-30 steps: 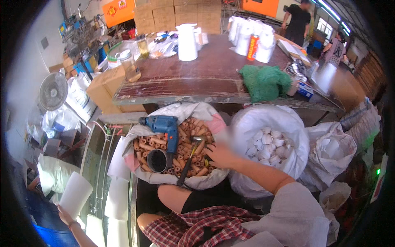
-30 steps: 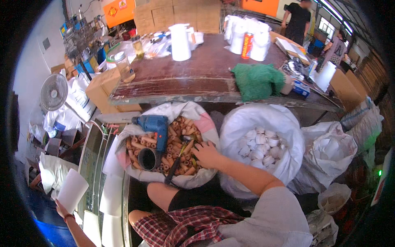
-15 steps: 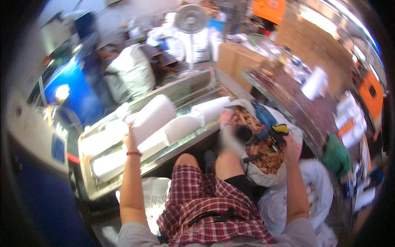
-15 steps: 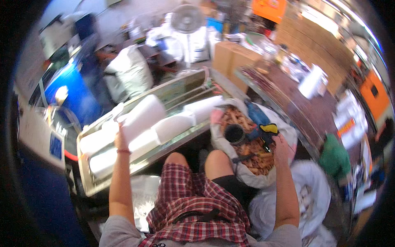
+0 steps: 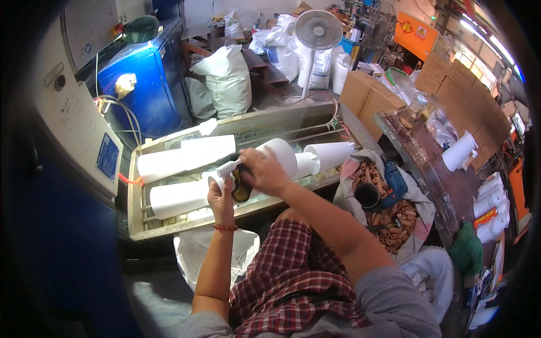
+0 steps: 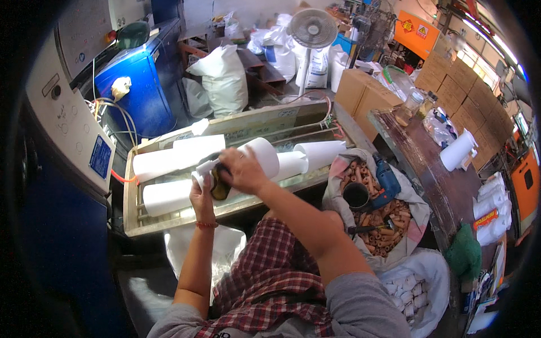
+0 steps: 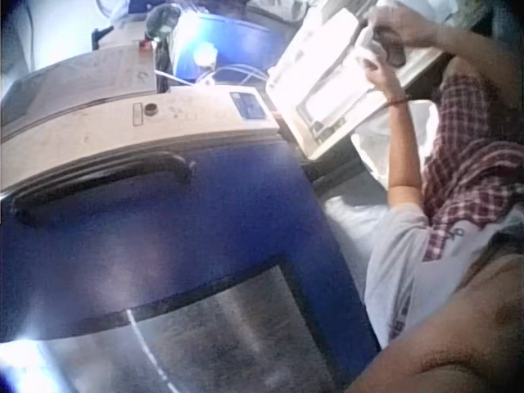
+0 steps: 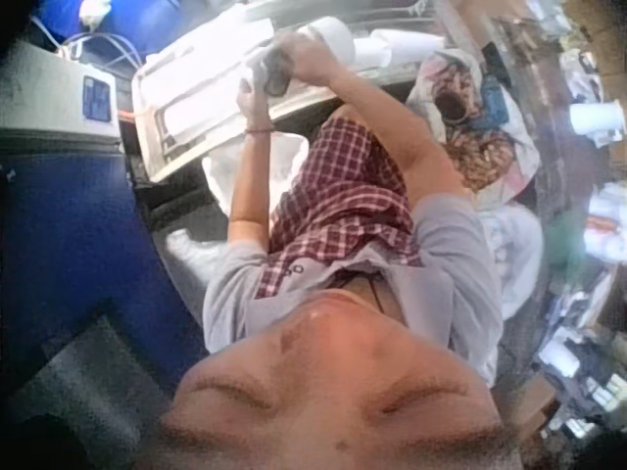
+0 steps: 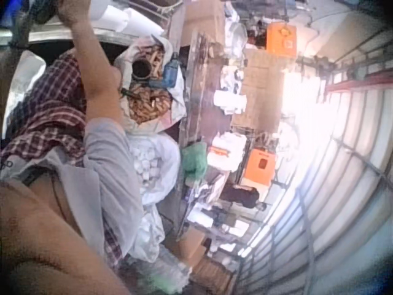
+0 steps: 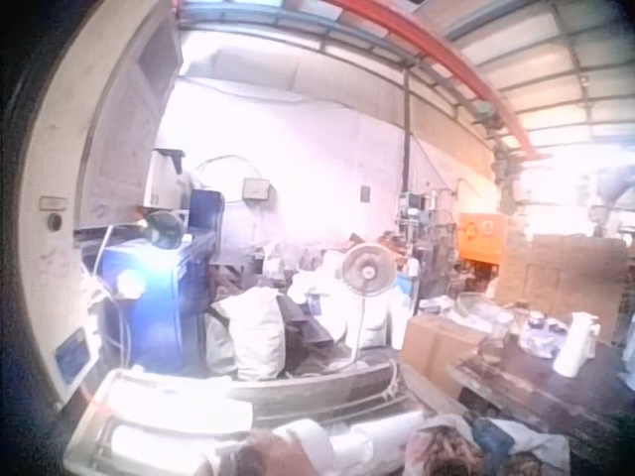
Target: The person assembles plastic components by drilling a hole into a wooden plug, inserting it into a white plastic funnel, and wiping the exterior of the assembly with a cloth.
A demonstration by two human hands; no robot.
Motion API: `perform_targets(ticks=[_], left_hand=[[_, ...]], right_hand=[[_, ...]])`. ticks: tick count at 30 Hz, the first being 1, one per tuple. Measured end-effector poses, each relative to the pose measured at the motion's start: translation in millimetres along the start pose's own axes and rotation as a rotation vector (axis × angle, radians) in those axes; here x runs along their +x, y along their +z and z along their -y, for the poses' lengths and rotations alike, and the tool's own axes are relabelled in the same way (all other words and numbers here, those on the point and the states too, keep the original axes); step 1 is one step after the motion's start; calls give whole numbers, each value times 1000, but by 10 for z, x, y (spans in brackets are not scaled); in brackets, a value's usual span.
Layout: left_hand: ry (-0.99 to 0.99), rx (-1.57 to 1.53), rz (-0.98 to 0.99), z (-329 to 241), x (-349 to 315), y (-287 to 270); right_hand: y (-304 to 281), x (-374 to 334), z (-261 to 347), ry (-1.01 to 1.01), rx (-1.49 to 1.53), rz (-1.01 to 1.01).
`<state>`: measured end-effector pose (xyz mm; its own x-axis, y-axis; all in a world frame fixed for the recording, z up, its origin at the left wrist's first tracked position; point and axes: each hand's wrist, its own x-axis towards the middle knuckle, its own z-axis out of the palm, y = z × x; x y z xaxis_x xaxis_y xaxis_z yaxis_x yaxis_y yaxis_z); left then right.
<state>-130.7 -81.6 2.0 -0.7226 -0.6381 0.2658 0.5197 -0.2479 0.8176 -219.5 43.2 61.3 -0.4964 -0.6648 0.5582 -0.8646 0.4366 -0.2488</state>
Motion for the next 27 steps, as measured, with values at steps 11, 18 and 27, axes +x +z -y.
perform_targets(ticks=[11, 18, 27], left_hand=[[170, 586, 108, -138, -116, -178], [80, 314, 50, -184, -144, -76], [-48, 324, 136, -693, -518, 302]], right_hand=[[-189, 327, -33, 543, 1012, 239], [-172, 46, 617, -219, 357, -115], [-754, -607, 202, -120, -66, -276]])
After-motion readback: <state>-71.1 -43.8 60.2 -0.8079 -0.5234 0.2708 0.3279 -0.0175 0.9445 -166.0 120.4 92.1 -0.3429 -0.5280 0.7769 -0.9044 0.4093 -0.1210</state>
